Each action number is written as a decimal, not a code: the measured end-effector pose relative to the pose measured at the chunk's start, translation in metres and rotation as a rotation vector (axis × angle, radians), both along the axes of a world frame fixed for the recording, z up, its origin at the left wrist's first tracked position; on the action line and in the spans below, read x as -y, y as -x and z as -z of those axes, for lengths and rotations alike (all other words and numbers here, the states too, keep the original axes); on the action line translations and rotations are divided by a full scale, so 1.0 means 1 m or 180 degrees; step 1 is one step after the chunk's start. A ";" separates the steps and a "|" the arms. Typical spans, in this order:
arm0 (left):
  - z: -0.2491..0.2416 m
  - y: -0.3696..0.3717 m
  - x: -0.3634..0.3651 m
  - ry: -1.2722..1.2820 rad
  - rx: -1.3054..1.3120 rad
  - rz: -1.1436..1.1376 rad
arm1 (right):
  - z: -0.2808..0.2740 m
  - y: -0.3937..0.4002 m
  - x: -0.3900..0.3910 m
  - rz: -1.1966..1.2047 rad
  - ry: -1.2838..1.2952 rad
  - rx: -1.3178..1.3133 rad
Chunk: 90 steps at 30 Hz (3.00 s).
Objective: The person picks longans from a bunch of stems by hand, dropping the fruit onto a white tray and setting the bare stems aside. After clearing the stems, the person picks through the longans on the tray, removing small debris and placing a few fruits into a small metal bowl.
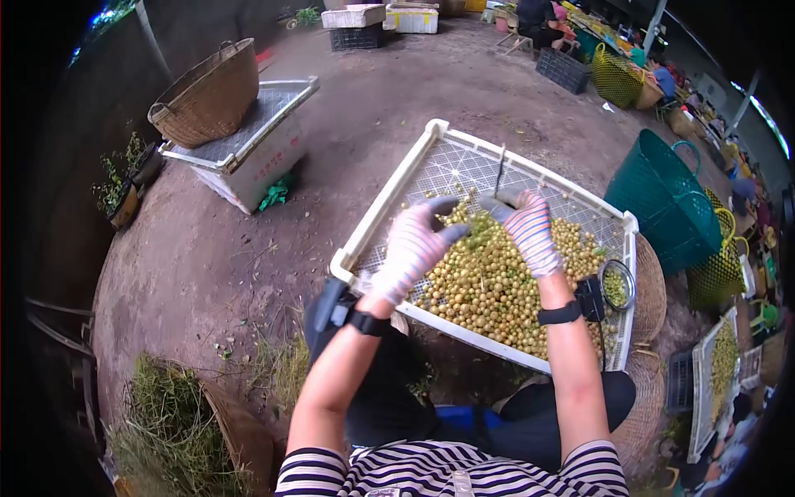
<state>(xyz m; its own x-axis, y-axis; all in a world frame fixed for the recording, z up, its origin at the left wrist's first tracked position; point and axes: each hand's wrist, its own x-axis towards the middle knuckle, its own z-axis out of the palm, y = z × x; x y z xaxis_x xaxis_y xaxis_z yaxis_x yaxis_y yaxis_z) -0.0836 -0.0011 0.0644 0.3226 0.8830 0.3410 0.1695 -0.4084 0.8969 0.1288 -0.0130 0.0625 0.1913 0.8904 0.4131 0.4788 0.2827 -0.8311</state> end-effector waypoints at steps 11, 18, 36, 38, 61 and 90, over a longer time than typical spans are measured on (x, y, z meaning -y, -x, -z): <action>0.032 -0.049 -0.015 0.1012 0.0789 0.0442 | -0.001 -0.008 0.013 -0.0547 0.0496 -0.0189; 0.023 -0.041 -0.018 0.1093 0.0919 0.0643 | 0.044 0.004 -0.004 -0.0873 0.0711 0.1109; 0.062 -0.076 -0.019 0.1027 0.1128 -0.0095 | 0.059 -0.022 0.001 -0.0136 0.1423 0.2801; 0.063 -0.075 -0.024 0.1120 0.1178 -0.0175 | 0.074 -0.024 0.005 0.0021 0.0569 0.2636; 0.039 -0.069 -0.024 0.1003 0.1253 -0.0080 | 0.043 -0.052 0.009 -0.0533 0.0862 0.1910; 0.087 -0.086 -0.023 0.1719 0.1728 0.0508 | 0.090 -0.021 -0.004 0.0017 0.0300 0.2709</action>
